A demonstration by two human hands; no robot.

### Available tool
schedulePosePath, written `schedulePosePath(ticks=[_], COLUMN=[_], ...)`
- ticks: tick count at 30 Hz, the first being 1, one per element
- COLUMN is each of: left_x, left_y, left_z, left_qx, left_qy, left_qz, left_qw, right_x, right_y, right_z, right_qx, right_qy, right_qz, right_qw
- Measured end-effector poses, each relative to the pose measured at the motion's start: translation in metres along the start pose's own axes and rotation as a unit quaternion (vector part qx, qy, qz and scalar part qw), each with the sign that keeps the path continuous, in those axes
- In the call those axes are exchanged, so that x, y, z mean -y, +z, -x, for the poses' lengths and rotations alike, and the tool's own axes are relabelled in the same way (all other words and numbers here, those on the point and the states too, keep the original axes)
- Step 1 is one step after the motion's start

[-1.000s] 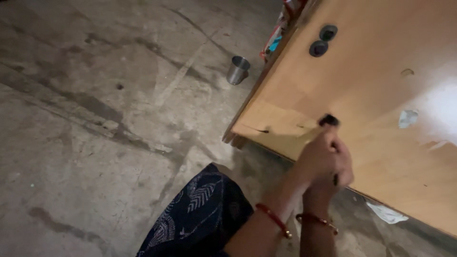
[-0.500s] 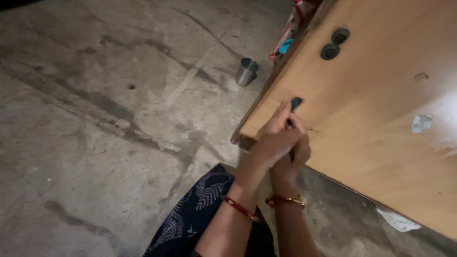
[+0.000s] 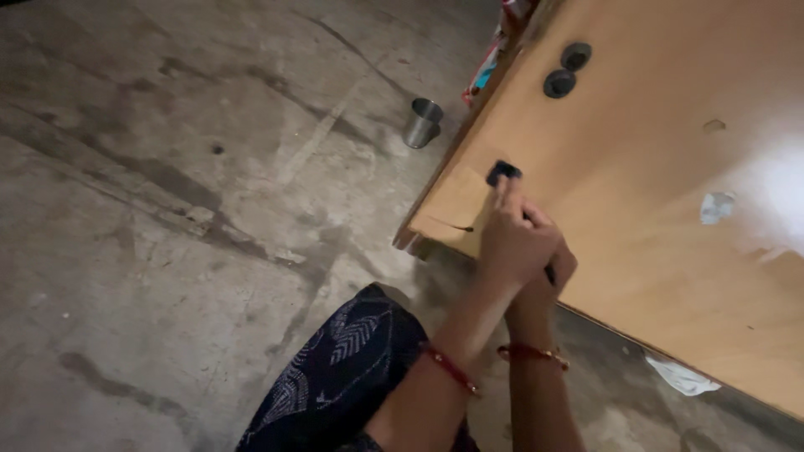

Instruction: The person applies a yellow liquid to a wooden furniture surface using a brush. They repeatedly dip the brush into a white container and spread the liquid across the surface in horizontal strokes.

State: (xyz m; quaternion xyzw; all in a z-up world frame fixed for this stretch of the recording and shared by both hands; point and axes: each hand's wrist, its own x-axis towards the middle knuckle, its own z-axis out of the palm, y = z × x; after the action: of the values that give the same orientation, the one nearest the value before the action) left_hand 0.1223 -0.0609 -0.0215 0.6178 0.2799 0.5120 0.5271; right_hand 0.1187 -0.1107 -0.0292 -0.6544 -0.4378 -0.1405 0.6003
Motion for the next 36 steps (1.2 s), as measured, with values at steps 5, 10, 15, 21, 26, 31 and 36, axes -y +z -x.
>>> schedulePosePath(ticks=[5,10,15,21,26,31,36], left_x=[-0.004,-0.014,-0.012,0.005,-0.005,-0.016,-0.018], left_y=[0.013,0.009,-0.032,-0.062,-0.082,-0.053,-0.014], left_z=[0.022,0.027,0.012,-0.011,-0.012,-0.001,0.024], left_qx=[0.184,0.312,0.253,0.000,0.020,0.054,0.232], left_qy=[-0.058,-0.037,-0.086,0.015,-0.039,-0.067,-0.105], left_qz=[0.100,0.083,0.102,0.053,0.009,0.039,0.053], left_qw=[0.976,0.946,0.958,0.998,0.999,0.996,0.966], right_x=[0.003,0.018,0.019,0.013,0.022,0.007,-0.012], right_y=[-0.031,-0.033,-0.005,0.040,0.046,0.019,-0.023], right_z=[0.017,0.031,0.029,0.026,0.019,0.020,0.030], right_qx=[-0.070,-0.132,-0.088,0.021,0.061,0.004,-0.090], right_qy=[-0.028,-0.067,-0.027,-0.041,0.020,0.002,-0.003], right_qz=[0.036,0.094,0.075,-0.028,-0.032,0.017,0.081], right_qw=[0.996,0.984,0.993,0.999,0.997,1.000,0.993])
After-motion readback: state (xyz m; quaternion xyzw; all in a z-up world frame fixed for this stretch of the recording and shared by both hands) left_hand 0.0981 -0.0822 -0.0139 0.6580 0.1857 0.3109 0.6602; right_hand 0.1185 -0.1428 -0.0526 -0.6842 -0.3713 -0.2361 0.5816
